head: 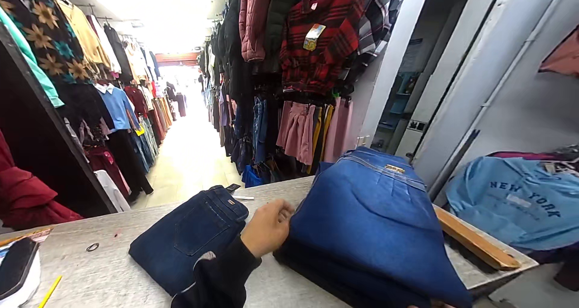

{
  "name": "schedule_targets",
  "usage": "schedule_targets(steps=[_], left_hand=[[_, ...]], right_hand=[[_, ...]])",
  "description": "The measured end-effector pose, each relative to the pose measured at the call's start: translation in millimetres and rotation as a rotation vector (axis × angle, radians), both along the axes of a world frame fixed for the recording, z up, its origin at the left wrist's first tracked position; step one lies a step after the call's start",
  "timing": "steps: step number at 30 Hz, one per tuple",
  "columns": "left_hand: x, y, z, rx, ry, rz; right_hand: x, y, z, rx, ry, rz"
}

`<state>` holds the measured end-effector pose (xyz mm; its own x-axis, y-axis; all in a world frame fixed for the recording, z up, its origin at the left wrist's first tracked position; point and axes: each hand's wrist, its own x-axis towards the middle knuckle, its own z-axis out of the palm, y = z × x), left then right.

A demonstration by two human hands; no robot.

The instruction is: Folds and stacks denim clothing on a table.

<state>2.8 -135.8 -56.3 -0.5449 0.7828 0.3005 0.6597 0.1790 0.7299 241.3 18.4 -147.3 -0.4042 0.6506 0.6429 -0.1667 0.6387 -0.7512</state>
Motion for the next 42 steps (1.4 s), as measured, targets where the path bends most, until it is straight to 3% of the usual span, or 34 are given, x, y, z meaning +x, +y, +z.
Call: schedule_targets(steps=[3,6,9,14,17,20,22,25,28,31,35,38,42], left_hand=[[41,7,11,0.264,0.632,0.022],[91,27,-3,0.269,0.919,-0.200],[83,64,-29,0.168,1.058,-0.143],[65,76,-32,0.173,1.021,-0.005],[67,62,-17,-0.045,0.888,-0.100],[57,52,47,-0.364,0.622,-0.348],[51,59,92,-0.303,0.633,-0.370],[44,100,136,-0.082,0.840,-0.280],[4,185,106,0.027,0.998,-0.288],[11,232,75,-0.479,0.739,-0.335],[8,247,80,-0.615,0.558,-0.350],[2,254,84,-0.640,0.513,-0.268],[-4,258,84,-0.682,0.438,-0.049]], right_hand=[[9,9,-2,0.093,-0.027,-0.127],[23,11,0,0.053,-0.062,-0.167],[19,18,-4,0.039,-0.052,-0.120],[17,11,-8,0.107,-0.117,-0.055],[30,6,-13,0.113,-0.153,0.036],[52,8,-23,-0.052,-0.049,0.102],[65,11,-29,-0.185,0.041,0.044],[73,13,-32,-0.280,0.063,-0.037],[70,7,-40,-0.268,0.056,-0.043],[62,-7,-42,-0.079,-0.034,-0.025],[44,-14,-31,0.145,-0.271,0.112],[25,22,-45,0.266,-0.470,-0.042],[32,97,-63,0.051,-0.549,-0.125]])
